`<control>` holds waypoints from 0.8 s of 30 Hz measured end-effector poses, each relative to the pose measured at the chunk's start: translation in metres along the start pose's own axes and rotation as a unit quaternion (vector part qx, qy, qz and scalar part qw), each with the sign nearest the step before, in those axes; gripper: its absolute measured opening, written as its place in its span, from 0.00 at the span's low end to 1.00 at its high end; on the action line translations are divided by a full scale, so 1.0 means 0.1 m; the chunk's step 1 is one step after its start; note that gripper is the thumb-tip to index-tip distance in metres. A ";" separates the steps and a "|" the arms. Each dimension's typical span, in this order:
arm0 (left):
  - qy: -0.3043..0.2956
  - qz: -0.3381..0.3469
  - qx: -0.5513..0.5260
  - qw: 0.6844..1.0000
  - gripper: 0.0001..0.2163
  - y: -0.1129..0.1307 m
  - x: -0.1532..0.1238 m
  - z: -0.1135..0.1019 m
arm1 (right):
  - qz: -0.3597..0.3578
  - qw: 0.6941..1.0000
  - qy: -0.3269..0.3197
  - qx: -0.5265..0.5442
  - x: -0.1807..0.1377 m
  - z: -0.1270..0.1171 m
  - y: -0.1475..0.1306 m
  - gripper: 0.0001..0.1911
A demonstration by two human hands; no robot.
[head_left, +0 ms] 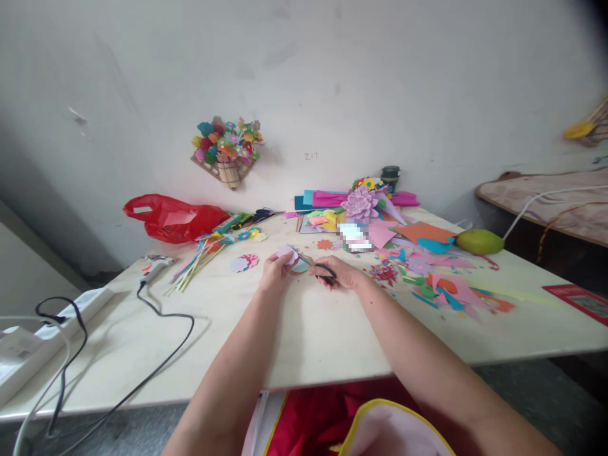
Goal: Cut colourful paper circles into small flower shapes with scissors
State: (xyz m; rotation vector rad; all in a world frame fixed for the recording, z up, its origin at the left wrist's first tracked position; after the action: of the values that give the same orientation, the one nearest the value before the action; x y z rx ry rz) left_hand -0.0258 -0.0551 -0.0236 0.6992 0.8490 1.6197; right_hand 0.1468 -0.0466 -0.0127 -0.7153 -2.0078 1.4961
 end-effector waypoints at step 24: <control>-0.014 -0.002 0.040 0.999 0.11 -0.02 0.00 0.00 | 0.002 0.999 0.029 -0.016 0.02 0.02 -0.02 0.16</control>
State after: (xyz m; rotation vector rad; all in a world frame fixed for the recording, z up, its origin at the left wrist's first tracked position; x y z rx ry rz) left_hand -0.0251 -0.0547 -0.0254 0.7738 0.8981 1.5751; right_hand 0.1443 -0.0470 -0.0109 -0.7688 -1.9923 1.4320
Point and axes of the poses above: each hand's wrist, its own x-axis towards the middle knuckle, its own z-axis out of the palm, y = z × x, the point moved 2 cm from there along x, towards the middle knuckle, and after that the axes turned 7 degrees about -z, right-handed, at the moved point
